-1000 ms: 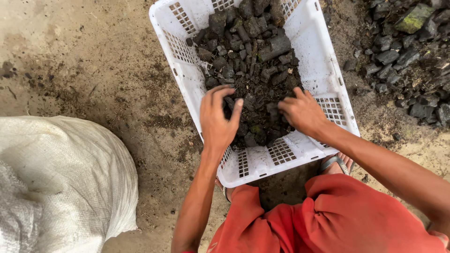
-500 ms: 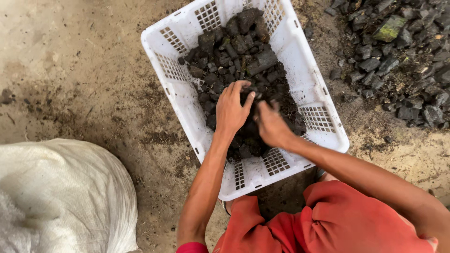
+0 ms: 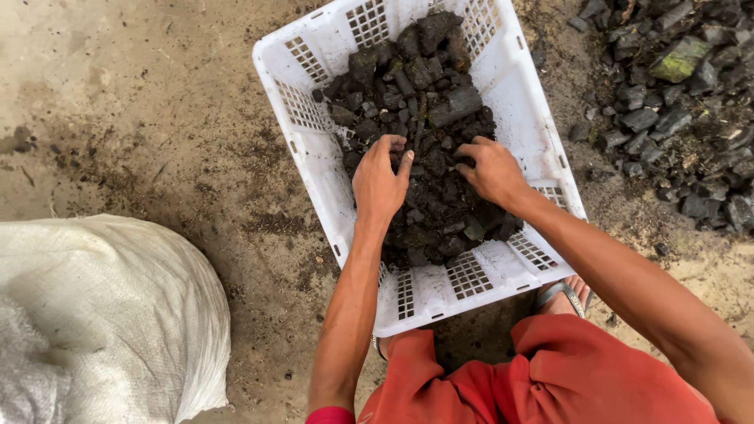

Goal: The person sorts small dark coal pieces from a pile on the ground into a white plastic crate. They repeatedly pick up handfuls of coal, sift through them to remove debris, and place the coal into the crate. The person also transfers some coal from a white sack into the crate.

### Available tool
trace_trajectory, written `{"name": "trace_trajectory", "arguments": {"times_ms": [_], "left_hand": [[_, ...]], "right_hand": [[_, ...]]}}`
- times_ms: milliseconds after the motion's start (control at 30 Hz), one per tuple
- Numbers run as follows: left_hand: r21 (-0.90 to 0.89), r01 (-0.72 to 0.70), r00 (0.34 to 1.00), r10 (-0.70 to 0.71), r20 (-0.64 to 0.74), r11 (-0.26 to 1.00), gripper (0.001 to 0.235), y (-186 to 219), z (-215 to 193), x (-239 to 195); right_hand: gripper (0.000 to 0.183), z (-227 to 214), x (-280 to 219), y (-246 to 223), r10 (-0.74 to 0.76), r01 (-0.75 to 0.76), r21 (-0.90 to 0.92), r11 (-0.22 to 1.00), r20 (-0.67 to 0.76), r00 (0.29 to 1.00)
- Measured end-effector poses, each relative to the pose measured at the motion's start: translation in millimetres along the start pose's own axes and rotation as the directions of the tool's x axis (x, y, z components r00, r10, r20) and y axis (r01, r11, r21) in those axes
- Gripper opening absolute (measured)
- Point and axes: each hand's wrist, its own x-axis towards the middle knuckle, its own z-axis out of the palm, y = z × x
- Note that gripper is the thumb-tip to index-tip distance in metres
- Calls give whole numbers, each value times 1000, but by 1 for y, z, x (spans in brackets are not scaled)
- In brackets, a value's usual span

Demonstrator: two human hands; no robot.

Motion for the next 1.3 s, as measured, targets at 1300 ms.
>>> {"name": "trace_trajectory", "arguments": {"times_ms": [1300], "left_hand": [[-242,237,972,-228,62,941,20,3,-8,49]], "right_hand": [[26,2,3,-23,6,-200,539,819,339,941]]}}
